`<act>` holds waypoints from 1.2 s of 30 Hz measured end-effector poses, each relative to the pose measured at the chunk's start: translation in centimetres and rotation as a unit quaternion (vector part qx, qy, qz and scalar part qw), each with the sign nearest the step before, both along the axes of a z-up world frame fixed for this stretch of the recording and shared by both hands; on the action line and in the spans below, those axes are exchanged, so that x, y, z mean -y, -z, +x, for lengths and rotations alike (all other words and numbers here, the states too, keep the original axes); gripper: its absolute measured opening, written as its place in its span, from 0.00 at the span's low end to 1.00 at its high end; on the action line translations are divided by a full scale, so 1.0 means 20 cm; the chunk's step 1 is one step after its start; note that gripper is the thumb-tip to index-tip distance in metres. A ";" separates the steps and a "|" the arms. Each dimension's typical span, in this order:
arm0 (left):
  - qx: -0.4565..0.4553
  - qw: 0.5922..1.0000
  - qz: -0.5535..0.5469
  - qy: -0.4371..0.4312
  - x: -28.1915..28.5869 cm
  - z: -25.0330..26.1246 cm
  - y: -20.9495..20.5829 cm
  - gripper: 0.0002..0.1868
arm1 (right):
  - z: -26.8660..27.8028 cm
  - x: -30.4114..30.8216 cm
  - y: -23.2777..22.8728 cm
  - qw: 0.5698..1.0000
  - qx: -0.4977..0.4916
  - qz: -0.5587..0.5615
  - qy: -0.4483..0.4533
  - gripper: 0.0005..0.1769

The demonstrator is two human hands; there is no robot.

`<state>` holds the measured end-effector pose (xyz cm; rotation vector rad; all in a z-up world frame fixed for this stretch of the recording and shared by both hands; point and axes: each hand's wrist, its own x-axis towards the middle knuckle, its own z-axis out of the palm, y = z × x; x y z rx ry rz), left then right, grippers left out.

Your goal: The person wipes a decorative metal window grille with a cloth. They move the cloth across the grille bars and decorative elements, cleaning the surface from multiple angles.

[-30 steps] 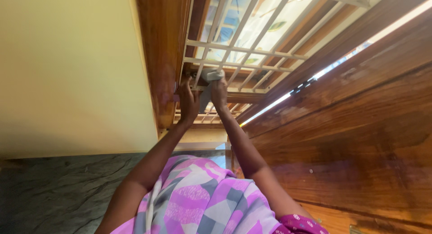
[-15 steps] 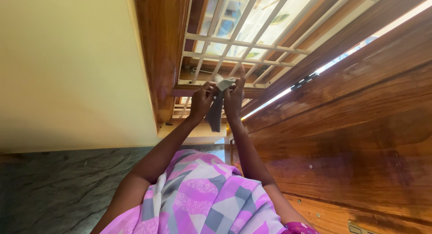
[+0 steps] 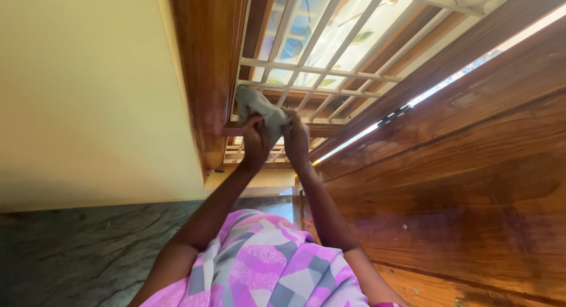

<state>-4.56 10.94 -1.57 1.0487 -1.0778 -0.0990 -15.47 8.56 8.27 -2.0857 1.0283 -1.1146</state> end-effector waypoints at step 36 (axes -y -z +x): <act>0.018 0.973 0.221 -0.064 0.27 0.29 0.36 0.21 | -0.04 0.70 0.25 0.985 0.154 0.027 -0.072 0.13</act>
